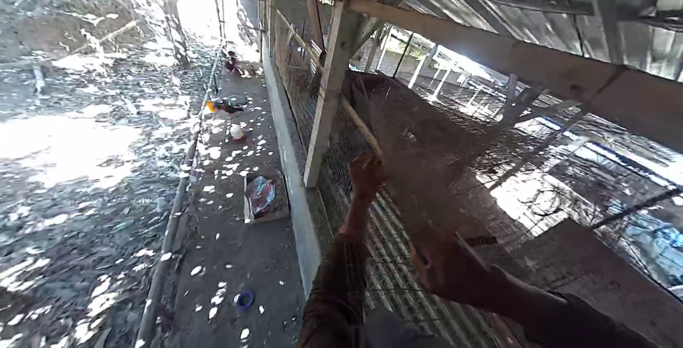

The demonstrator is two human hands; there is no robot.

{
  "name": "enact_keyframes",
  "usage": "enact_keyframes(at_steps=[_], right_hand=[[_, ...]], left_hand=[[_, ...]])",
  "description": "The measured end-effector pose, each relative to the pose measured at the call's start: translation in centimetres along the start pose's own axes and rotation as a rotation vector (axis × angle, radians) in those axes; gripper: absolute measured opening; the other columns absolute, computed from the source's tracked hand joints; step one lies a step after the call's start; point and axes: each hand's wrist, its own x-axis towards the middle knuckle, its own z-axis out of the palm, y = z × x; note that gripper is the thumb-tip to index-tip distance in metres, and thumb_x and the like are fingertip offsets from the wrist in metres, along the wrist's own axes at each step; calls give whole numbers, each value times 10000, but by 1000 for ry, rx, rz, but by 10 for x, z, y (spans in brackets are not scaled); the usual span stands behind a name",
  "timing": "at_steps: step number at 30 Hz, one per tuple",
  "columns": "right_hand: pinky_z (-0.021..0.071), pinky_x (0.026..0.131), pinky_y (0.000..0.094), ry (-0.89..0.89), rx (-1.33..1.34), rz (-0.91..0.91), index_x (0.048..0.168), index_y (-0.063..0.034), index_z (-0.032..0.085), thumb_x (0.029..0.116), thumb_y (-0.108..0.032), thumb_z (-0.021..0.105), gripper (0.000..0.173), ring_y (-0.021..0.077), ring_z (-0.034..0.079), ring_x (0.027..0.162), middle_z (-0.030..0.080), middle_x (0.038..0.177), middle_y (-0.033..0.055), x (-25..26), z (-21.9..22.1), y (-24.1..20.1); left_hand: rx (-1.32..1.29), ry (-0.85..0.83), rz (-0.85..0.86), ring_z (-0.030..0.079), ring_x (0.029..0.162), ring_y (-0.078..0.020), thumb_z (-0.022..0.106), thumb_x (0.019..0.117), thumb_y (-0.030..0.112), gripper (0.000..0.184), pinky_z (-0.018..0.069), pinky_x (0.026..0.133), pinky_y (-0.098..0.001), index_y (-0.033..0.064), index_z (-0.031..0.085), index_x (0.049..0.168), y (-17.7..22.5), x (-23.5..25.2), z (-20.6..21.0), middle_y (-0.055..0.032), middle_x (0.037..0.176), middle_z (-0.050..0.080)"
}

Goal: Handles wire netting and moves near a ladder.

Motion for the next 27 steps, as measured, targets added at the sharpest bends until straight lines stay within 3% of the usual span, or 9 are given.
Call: enact_keyframes(at_steps=[5, 7, 11, 13, 15, 19, 21, 24, 27], right_hand=[[613, 609, 452, -201, 36, 137, 1014, 88, 677, 843, -39, 671, 213, 369, 742, 758, 681, 1091, 311, 4, 21, -34], [623, 682, 465, -263, 45, 169, 1088, 98, 670, 874, -52, 663, 262, 419, 746, 913, 644, 1211, 351, 0, 33, -43], [619, 624, 449, -232, 0, 142, 1073, 69, 682, 854, -76, 677, 263, 417, 750, 874, 621, 1248, 371, -10, 63, -45], [622, 710, 478, -291, 13, 156, 1127, 69, 672, 874, -68, 667, 288, 464, 721, 1015, 586, 1308, 390, -12, 71, -48], [616, 771, 516, -341, 66, 165, 1158, 72, 671, 895, -48, 655, 289, 503, 679, 1090, 577, 1299, 401, -17, 82, -51], [581, 901, 564, -409, 81, 140, 1169, 69, 666, 883, -49, 690, 310, 546, 607, 1200, 547, 1321, 422, -29, 103, -46], [550, 961, 573, -456, 72, 124, 1195, 72, 652, 890, -65, 689, 336, 561, 571, 1248, 516, 1362, 432, -29, 110, -44], [600, 798, 554, -396, 30, 108, 1162, 52, 668, 879, -65, 702, 308, 517, 671, 1064, 615, 1213, 380, -31, 119, -47], [610, 701, 548, -327, -20, 116, 1117, 37, 690, 879, -60, 705, 257, 497, 696, 976, 642, 1134, 360, -31, 132, -52]], left_hand=[[138, 63, -51, 604, 1227, -223, 134, 1132, 400, 561, 546, 891, -401, 113, 123, 1614, 17, -31, -28, -174, 1536, 464], [147, 190, -150, 657, 1077, -204, 225, 1142, 357, 512, 562, 855, -387, 57, 296, 1552, 27, -44, -42, -165, 1376, 574], [261, 276, -176, 676, 819, -163, 395, 1118, 226, 352, 597, 767, -339, -60, 533, 1272, 34, -54, -99, -112, 986, 656], [264, 271, -179, 697, 871, -198, 345, 1124, 234, 363, 600, 755, -378, -32, 505, 1311, 50, -70, -118, -121, 1036, 675], [290, 294, -161, 673, 1066, -302, 271, 1122, 358, 477, 573, 808, -520, 80, 410, 1484, 76, -93, -127, -162, 1277, 637], [491, 124, 204, 456, 1405, -364, 168, 1006, 707, 813, 511, 881, -637, 207, 173, 1647, 150, -130, -81, -126, 1624, 369], [666, -130, 408, 361, 1498, -307, 370, 766, 958, 1221, 487, 1013, -599, 152, 134, 1653, 181, -152, -40, -107, 1679, 277], [1037, -471, 571, 256, 1551, -259, 653, 589, 934, 1431, 359, 1204, -505, 85, 183, 1641, 199, -182, 21, -132, 1702, 204], [1429, -450, 516, 256, 1551, -348, 845, 520, 759, 1423, 310, 1191, -630, 118, 245, 1640, 191, -197, 69, -152, 1686, 258]])
